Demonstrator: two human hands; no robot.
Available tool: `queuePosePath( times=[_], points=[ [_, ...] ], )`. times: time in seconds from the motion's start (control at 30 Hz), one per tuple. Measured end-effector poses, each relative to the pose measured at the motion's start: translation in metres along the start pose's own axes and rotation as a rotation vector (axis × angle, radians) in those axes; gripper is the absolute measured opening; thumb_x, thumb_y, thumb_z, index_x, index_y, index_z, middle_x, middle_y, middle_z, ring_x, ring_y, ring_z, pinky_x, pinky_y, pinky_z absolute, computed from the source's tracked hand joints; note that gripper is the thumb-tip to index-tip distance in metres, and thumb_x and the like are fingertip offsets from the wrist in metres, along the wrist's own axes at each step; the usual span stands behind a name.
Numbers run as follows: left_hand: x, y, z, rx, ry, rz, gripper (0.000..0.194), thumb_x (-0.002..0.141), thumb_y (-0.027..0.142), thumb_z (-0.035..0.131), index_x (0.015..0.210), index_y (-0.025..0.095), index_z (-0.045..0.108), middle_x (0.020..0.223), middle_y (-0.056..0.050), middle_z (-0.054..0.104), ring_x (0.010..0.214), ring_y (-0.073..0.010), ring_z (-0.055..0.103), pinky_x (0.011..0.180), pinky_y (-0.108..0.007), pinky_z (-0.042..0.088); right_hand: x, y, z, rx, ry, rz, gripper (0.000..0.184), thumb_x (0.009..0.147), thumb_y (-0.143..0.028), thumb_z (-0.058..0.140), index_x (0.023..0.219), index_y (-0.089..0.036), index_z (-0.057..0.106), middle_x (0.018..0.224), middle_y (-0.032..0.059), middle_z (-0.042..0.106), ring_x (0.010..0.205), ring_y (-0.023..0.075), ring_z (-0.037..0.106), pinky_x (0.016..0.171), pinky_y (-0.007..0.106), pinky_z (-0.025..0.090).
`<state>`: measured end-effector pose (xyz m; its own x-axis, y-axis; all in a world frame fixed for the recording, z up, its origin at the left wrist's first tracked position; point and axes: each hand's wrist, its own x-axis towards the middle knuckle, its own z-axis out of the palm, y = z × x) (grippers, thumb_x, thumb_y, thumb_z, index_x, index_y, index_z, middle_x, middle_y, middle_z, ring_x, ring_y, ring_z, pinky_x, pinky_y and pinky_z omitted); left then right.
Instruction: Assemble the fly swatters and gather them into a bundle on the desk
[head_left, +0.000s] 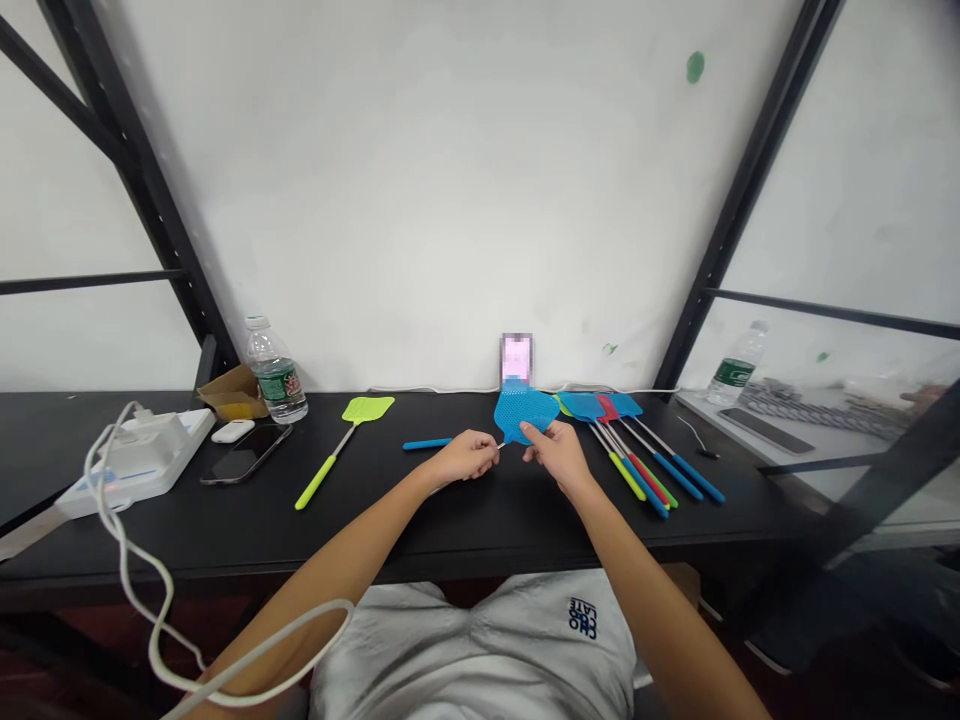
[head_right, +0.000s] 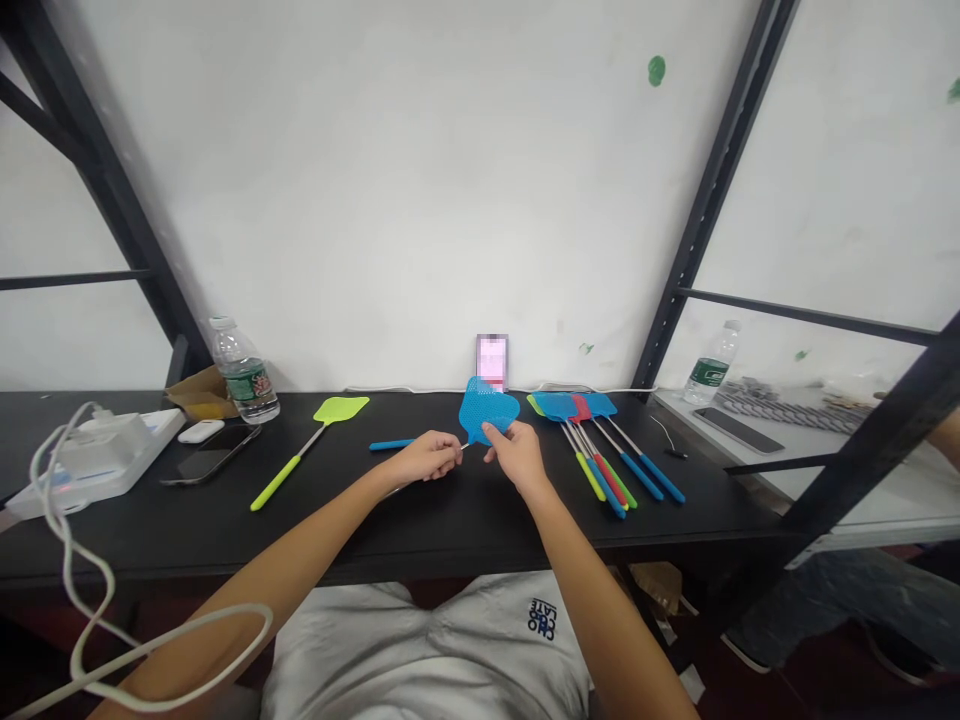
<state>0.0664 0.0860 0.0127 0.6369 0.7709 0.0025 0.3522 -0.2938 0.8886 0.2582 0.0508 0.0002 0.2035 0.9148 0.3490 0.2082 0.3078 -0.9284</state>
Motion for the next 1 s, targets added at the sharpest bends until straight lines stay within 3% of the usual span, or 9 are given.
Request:
queuePosePath(
  times=[0.3, 0.67, 1.0],
  points=[
    [0.001, -0.001, 0.002, -0.058, 0.058, 0.043, 0.015, 0.077, 0.029, 0.049, 0.07, 0.016, 0.053, 0.047, 0.007, 0.044, 0.04, -0.0054, 0.04, 0.04, -0.017, 0.03, 0.001, -0.001, -0.001, -0.043, 0.026, 0.085, 0.043, 0.072, -0.058, 0.065, 0.063, -0.016, 0.067, 0.052, 0.0061, 0.064, 0.042, 0.0152, 0.056, 0.042, 0.025, 0.036],
    [-0.006, 0.001, 0.006, -0.108, 0.046, 0.16, 0.028, 0.084, 0.04, 0.051, 0.071, 0.016, 0.052, 0.05, 0.006, 0.044, 0.043, -0.0054, 0.038, 0.043, -0.018, 0.028, -0.001, -0.001, -0.001, -0.015, 0.04, 0.142, 0.039, 0.076, -0.049, 0.064, 0.056, -0.016, 0.06, 0.05, 0.0064, 0.062, 0.039, 0.0126, 0.053, 0.039, 0.023, 0.033],
    [-0.006, 0.0, 0.006, -0.07, 0.051, 0.198, 0.024, 0.084, 0.037, 0.049, 0.073, 0.016, 0.054, 0.051, 0.006, 0.045, 0.043, -0.0059, 0.038, 0.043, -0.018, 0.028, -0.003, -0.013, -0.001, 0.086, -0.042, 0.211, 0.039, 0.075, -0.045, 0.065, 0.051, -0.016, 0.054, 0.047, 0.002, 0.054, 0.038, 0.0086, 0.047, 0.038, 0.021, 0.031]
  ],
)
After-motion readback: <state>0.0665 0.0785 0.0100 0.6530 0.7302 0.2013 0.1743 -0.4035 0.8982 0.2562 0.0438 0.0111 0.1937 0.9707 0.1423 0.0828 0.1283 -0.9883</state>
